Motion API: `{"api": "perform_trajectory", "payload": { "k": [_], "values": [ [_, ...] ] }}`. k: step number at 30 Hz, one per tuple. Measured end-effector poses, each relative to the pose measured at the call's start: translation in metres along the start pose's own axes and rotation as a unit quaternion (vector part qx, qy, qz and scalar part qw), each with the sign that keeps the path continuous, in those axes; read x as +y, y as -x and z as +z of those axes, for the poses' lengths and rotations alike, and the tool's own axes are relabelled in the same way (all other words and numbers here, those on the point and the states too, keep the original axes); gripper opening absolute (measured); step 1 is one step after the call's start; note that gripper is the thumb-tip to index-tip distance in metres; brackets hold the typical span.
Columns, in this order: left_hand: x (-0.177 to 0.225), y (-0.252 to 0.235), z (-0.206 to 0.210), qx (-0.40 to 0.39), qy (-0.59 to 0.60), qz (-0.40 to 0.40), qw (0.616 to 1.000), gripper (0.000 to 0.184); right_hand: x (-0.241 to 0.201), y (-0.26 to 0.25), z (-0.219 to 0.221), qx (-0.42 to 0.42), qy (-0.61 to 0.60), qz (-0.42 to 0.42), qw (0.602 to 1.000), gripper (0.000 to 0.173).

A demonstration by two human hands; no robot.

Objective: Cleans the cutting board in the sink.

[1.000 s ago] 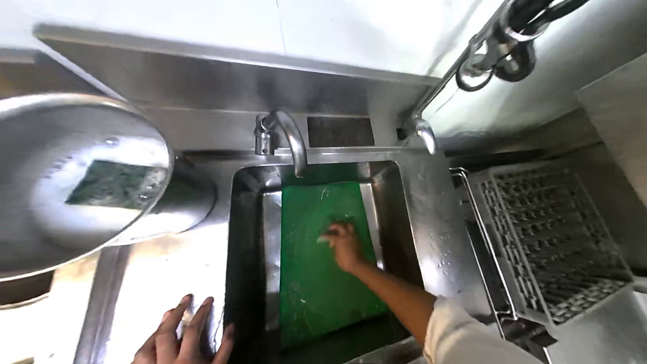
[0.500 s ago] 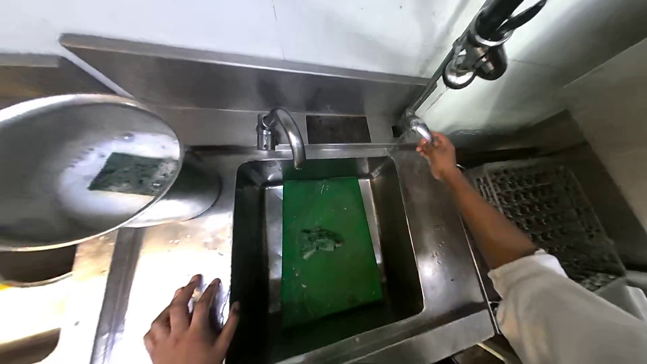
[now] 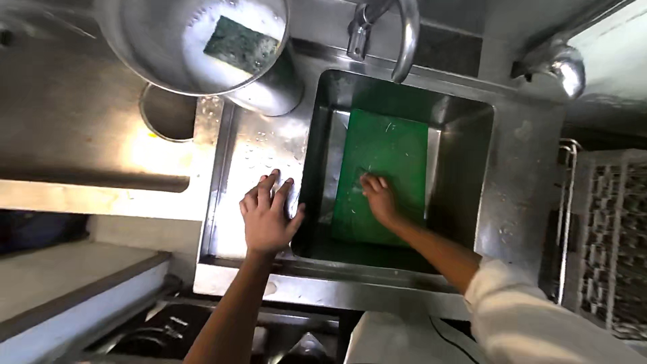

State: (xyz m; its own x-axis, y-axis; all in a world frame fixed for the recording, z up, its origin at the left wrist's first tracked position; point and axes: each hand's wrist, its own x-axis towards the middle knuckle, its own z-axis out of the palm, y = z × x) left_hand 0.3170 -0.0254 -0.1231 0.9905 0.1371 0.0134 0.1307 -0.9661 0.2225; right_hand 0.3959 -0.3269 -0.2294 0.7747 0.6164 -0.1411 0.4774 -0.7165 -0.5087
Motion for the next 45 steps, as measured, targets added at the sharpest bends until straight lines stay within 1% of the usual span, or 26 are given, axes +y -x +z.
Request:
{"api": "perform_trajectory", "payload": {
  "k": [3,5,8,10,12,14,16,18,19,20,22,23,25,26,28,29,30,32,34,36,38,39,41,42,44,45],
  "values": [
    [0.002,-0.003,0.001,0.0,0.0,-0.002,1.0,0.068,-0.009,0.056,-0.015,-0.076,-0.037,-0.085,0.993,0.037],
    [0.002,-0.005,0.0,-0.006,-0.004,0.0,1.0,0.068,0.025,0.053,-0.035,-0.093,0.014,-0.006,0.996,0.041],
    [0.002,-0.001,0.004,-0.007,-0.002,-0.004,1.0,0.069,0.12,-0.055,-0.055,-0.003,0.075,0.207,0.975,0.037],
    [0.001,-0.001,0.0,-0.019,-0.006,-0.006,1.0,0.069,0.147,-0.128,-0.051,0.063,0.082,0.284,0.953,0.036],
    [-0.002,-0.008,0.004,-0.002,-0.014,0.004,1.0,0.068,0.116,-0.156,-0.039,0.094,0.047,0.241,0.965,0.033],
    [-0.001,-0.002,0.005,0.003,-0.008,0.008,1.0,0.068,0.038,-0.091,-0.018,0.03,-0.022,0.101,0.994,0.031],
    [-0.001,-0.001,0.0,-0.005,-0.01,0.001,1.0,0.068,-0.029,-0.005,-0.009,-0.084,-0.088,-0.061,0.991,0.029],
    [-0.001,-0.007,0.0,-0.002,-0.011,0.004,1.0,0.067,-0.026,0.027,-0.013,-0.161,-0.117,-0.168,0.965,0.033],
    [0.0,-0.006,0.001,-0.003,-0.012,0.004,1.0,0.067,-0.006,0.018,-0.022,-0.182,-0.12,-0.169,0.961,0.028],
    [-0.001,-0.006,0.002,-0.005,-0.015,0.003,1.0,0.067,0.018,-0.006,-0.034,-0.187,-0.126,-0.122,0.967,0.023],
    [-0.003,-0.006,0.003,-0.007,-0.015,0.001,1.0,0.067,0.062,-0.06,-0.049,-0.142,-0.107,-0.011,0.984,0.028],
    [-0.002,-0.003,0.002,-0.014,-0.014,-0.001,1.0,0.068,0.065,-0.065,-0.046,-0.114,-0.104,0.028,0.988,0.031],
    [-0.001,-0.001,-0.001,-0.02,-0.014,-0.004,1.0,0.068,0.024,-0.029,-0.03,-0.075,-0.111,0.06,0.989,0.027],
    [-0.003,-0.007,0.001,-0.012,-0.016,0.002,1.0,0.068,-0.002,-0.004,-0.02,-0.066,-0.117,0.034,0.99,0.023],
    [-0.002,-0.006,0.002,-0.005,-0.015,0.008,1.0,0.067,-0.013,0.036,-0.01,-0.102,-0.111,-0.105,0.983,0.028],
    [0.0,-0.002,0.0,-0.01,-0.015,0.007,1.0,0.067,-0.001,0.031,-0.012,-0.126,-0.089,-0.162,0.975,0.032],
    [0.0,-0.002,0.0,-0.011,-0.015,0.003,1.0,0.067,0.019,0.006,-0.019,-0.13,-0.062,-0.173,0.974,0.034],
    [-0.002,-0.009,0.003,-0.002,-0.02,-0.001,1.0,0.066,0.051,-0.054,-0.029,-0.087,-0.032,-0.118,0.989,0.03],
    [-0.001,0.0,0.001,-0.014,-0.017,-0.005,1.0,0.066,0.02,-0.031,-0.024,-0.088,-0.044,-0.066,0.993,0.024],
    [-0.001,-0.005,0.003,-0.013,-0.017,-0.006,1.0,0.066,-0.013,0.015,-0.017,-0.111,-0.055,-0.119,0.985,0.025],
    [-0.002,-0.007,0.003,-0.004,-0.016,0.001,1.0,0.066,-0.003,0.015,-0.017,-0.155,-0.041,-0.214,0.964,0.03],
    [-0.001,-0.003,0.003,-0.008,-0.015,0.001,1.0,0.066,0.012,-0.003,-0.022,-0.16,-0.035,-0.221,0.961,0.03],
    [-0.002,-0.007,0.004,-0.001,-0.016,0.003,1.0,0.066,0.044,-0.061,-0.03,-0.103,-0.021,-0.139,0.985,0.027],
    [-0.002,-0.006,0.004,0.003,-0.015,0.003,1.0,0.066,0.045,-0.069,-0.03,-0.08,-0.022,-0.095,0.992,0.024],
    [-0.001,0.0,0.0,-0.009,-0.013,0.0,1.0,0.065,0.011,-0.02,-0.026,-0.098,-0.04,-0.07,0.992,0.023],
    [-0.001,-0.004,0.002,-0.007,-0.013,-0.001,1.0,0.066,0.001,0.009,-0.024,-0.119,-0.055,-0.108,0.985,0.025]
  ]
}}
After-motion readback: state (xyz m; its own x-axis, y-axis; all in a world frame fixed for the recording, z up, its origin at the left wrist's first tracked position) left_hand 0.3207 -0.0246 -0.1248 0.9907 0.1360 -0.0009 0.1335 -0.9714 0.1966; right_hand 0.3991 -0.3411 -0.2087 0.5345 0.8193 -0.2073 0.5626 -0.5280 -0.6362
